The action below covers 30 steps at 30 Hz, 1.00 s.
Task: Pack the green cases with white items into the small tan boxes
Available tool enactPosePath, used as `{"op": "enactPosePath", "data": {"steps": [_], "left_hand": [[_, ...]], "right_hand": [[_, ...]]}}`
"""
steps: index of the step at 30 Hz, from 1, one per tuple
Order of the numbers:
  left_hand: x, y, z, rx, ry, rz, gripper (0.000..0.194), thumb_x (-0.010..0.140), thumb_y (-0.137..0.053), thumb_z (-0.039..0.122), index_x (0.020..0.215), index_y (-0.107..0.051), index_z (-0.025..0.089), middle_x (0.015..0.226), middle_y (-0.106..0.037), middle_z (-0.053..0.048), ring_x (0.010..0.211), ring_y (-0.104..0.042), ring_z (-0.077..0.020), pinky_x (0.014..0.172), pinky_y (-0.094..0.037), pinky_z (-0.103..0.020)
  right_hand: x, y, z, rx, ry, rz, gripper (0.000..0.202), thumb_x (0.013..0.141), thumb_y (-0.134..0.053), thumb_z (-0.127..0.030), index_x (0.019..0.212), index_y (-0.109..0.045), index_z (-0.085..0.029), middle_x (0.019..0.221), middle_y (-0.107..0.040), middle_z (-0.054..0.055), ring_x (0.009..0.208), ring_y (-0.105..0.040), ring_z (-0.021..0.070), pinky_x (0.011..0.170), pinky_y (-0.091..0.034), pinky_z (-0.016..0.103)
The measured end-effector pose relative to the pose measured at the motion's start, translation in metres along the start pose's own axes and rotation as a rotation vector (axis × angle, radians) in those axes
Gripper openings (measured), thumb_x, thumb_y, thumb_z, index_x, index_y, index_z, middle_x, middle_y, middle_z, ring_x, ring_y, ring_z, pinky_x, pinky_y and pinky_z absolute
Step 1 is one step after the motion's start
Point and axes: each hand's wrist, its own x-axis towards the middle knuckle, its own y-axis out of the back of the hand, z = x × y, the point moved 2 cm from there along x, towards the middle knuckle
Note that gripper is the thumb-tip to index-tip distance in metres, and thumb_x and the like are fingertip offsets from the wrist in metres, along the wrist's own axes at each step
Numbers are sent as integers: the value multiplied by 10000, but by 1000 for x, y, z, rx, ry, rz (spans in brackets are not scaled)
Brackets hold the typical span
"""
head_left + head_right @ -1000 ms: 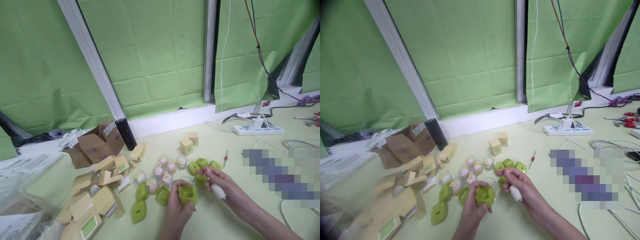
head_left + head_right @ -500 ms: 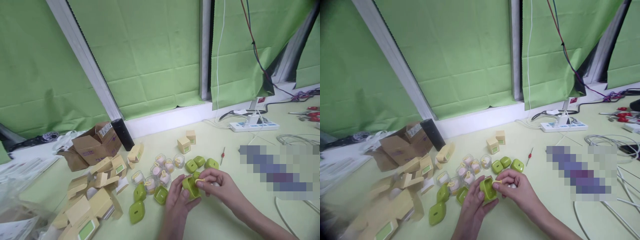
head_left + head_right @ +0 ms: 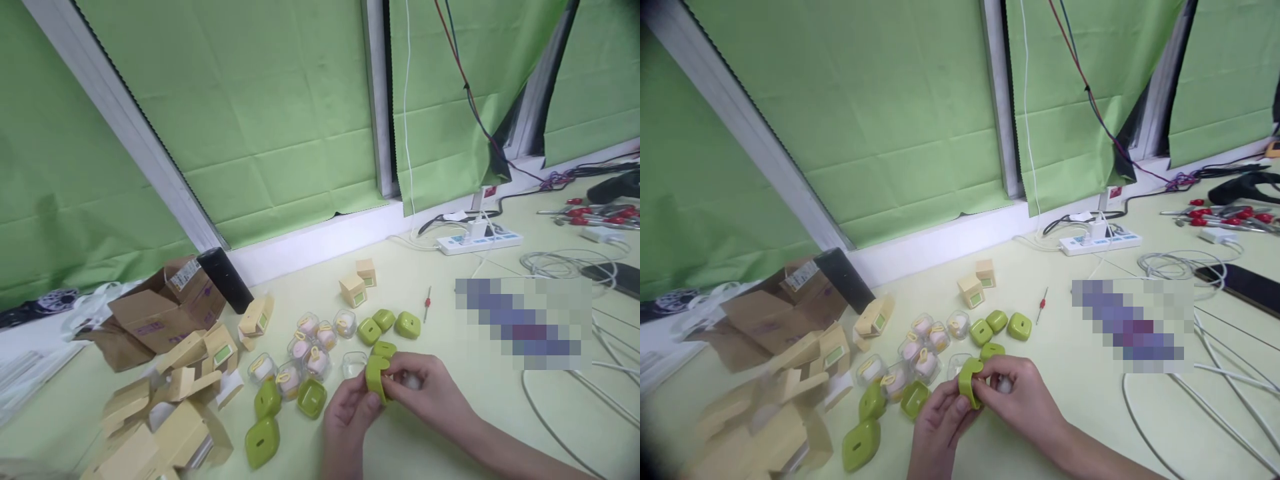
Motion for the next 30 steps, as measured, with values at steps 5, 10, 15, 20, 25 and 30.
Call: {"op": "enactPosePath", "data": {"steps": [5,10,15,20,25,30], "left_hand": [[0,-1,0,-18,-90,2,330,578,-780,290,857,-678,145,946,-711,-113,890,-642,-233,818,-480,-331],[-2,-4,0,-36,-100,16,295,556,-793,264,792,-661,147,891,-715,-95,808,-654,-206,768,-492,-310],[-2,-5,-1,-47,-98,20,306,507,-820,292,716,-648,149,804,-722,-82,761,-662,-203,732,-500,-307],[1,3,0,-56,-41,16,322,579,-777,358,796,-676,142,818,-720,-83,798,-653,-193,737,-502,-287],[6,8,-2,-28,-7,-56,291,615,-750,368,765,-663,135,802,-707,-73,767,-638,-177,757,-494,-304],[9,5,5,52,-34,-29,268,522,-792,258,609,-566,143,585,-622,-4,574,-557,-112,583,-436,-222]], "right_hand": [[-1,-3,2,39,82,16,124,738,-595,-263,670,-662,-184,669,-657,26,610,-585,153,571,-469,243],[-1,-5,8,68,2,-29,118,736,-599,-258,668,-665,-187,671,-658,25,626,-597,161,573,-470,245],[1,-6,12,40,-12,-58,136,739,-586,-257,648,-657,-185,659,-649,29,616,-576,161,556,-449,250],[4,-3,1,20,94,-244,218,823,-528,-327,765,-699,-204,749,-642,39,654,-569,149,554,-455,233],[6,3,7,88,-64,-178,174,766,-605,-342,750,-671,-182,645,-619,8,518,-543,119,493,-453,226],[4,11,1,119,-11,-190,198,770,-603,-373,828,-640,-187,793,-577,21,568,-563,125,523,-491,250]]}}
